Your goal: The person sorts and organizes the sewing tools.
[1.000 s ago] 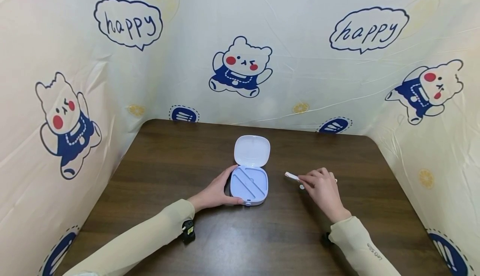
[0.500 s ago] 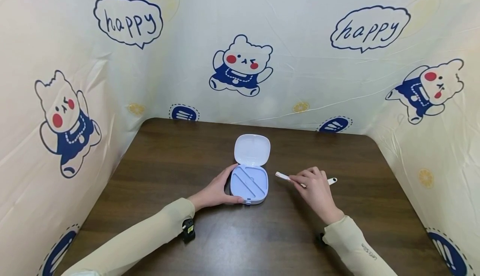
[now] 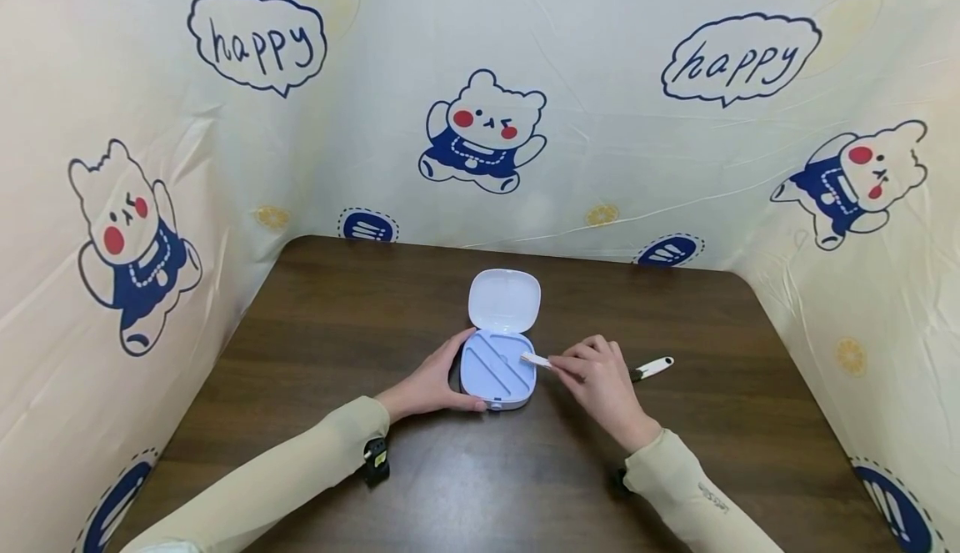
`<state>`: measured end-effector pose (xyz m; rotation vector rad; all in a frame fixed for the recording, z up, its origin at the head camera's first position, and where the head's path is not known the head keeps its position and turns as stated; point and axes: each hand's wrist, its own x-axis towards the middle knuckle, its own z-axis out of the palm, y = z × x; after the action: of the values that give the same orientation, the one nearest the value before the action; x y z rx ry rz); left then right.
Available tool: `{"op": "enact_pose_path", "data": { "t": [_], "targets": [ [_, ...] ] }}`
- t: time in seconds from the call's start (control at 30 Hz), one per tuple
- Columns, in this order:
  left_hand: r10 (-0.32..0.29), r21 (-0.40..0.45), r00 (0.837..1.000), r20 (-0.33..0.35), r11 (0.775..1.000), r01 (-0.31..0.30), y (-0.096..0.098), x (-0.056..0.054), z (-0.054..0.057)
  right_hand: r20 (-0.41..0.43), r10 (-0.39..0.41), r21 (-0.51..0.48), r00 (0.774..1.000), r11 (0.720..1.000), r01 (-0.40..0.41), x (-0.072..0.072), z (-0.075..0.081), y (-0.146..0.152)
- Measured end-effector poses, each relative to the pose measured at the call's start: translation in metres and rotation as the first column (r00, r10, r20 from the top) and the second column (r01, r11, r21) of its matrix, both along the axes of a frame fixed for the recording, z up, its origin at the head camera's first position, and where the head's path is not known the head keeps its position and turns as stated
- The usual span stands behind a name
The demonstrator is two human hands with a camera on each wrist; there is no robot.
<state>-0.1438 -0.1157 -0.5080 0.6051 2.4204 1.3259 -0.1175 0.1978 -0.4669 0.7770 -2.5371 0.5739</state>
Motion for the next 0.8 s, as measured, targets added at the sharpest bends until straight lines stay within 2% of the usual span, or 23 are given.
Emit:
{"op": "enact_pose_path", "data": {
  "t": [0.17, 0.47, 0.8],
  "targets": [
    [-0.001, 0.004, 1.0, -0.005, 1.0, 0.001, 0.0, 0.0, 0.0, 0.009, 0.039, 0.0, 0.999, 0.999, -0.039, 0.001, 0.0, -0.012],
    [-0.01, 0.004, 1.0, -0.013, 1.0, 0.01, 0.0, 0.0, -0.002, -0.052, 0.101, -0.005, 0.993, 0.995, -0.102, 0.001, -0.004, -0.033],
    [-0.009, 0.005, 1.0, -0.019, 1.0, 0.009, 0.001, 0.002, 0.0, -0.066, 0.15, -0.005, 0.986, 0.989, -0.151, 0.001, -0.009, -0.052]
  ]
}}
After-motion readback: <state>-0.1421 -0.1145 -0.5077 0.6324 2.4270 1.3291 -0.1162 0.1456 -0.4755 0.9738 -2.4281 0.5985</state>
